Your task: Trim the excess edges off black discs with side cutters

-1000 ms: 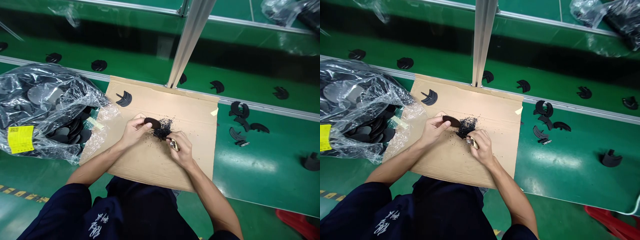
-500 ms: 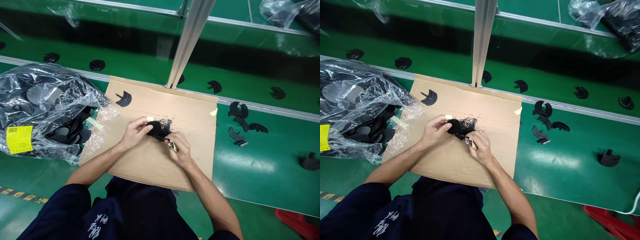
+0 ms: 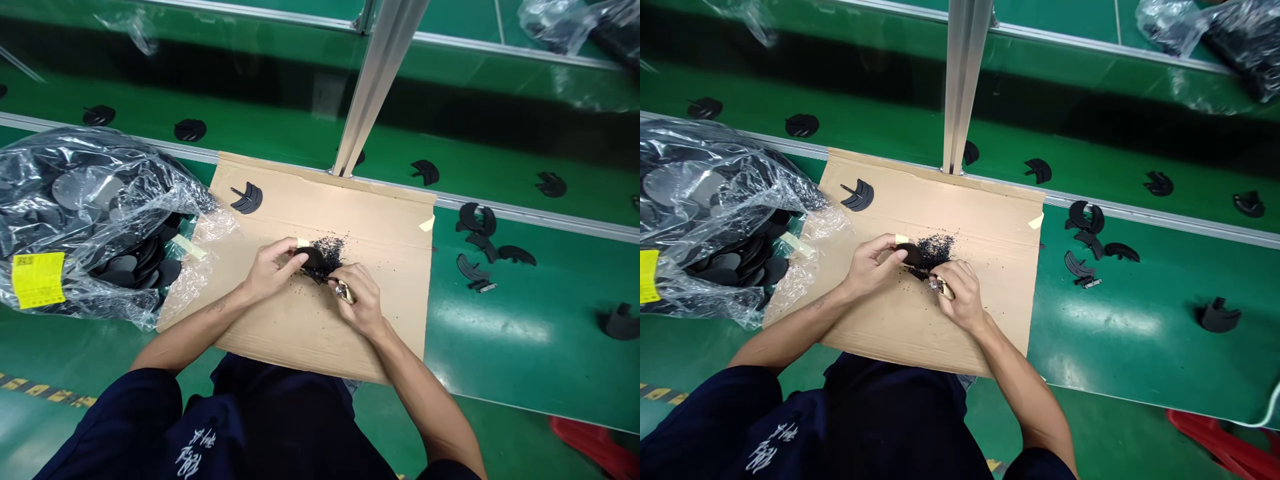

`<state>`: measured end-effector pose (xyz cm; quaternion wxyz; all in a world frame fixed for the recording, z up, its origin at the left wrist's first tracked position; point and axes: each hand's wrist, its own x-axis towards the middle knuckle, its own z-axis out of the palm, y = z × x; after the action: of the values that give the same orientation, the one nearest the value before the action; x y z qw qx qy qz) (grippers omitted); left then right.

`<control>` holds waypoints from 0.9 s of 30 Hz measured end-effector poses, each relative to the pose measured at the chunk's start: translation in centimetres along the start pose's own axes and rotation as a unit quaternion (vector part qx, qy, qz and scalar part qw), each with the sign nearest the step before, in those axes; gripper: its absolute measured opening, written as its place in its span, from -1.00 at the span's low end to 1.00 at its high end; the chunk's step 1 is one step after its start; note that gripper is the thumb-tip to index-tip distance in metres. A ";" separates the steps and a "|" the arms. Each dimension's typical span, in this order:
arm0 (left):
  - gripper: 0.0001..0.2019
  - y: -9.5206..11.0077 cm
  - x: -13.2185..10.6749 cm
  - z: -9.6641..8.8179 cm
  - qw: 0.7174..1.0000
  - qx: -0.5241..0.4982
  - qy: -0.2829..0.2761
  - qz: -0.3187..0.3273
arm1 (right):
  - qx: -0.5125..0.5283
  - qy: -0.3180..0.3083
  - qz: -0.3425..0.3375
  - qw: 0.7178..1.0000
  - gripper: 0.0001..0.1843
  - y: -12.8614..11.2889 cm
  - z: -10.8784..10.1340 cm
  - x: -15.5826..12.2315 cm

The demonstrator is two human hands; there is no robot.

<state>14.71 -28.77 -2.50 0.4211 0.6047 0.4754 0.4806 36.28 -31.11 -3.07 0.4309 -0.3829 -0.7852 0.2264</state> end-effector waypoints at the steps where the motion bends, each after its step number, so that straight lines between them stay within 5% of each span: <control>1: -0.71 -0.1 0.0 0.0 1.000 -0.009 0.001 -0.005 | 0.000 0.001 -0.001 1.000 -0.86 0.0 0.0 0.0; 18: -0.73 0.1 0.2 0.0 0.999 0.011 -0.028 0.024 | -0.001 -0.002 0.004 1.000 -0.86 0.0 0.0 0.0; 27: -0.72 0.0 -0.2 0.3 0.995 -0.042 -0.084 -0.022 | 0.040 0.023 0.056 0.997 -0.88 -0.5 -0.1 0.2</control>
<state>14.99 -28.97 -2.57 0.4953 0.6139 0.4312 0.4381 36.05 -31.25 -2.56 0.4504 -0.4137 -0.7429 0.2721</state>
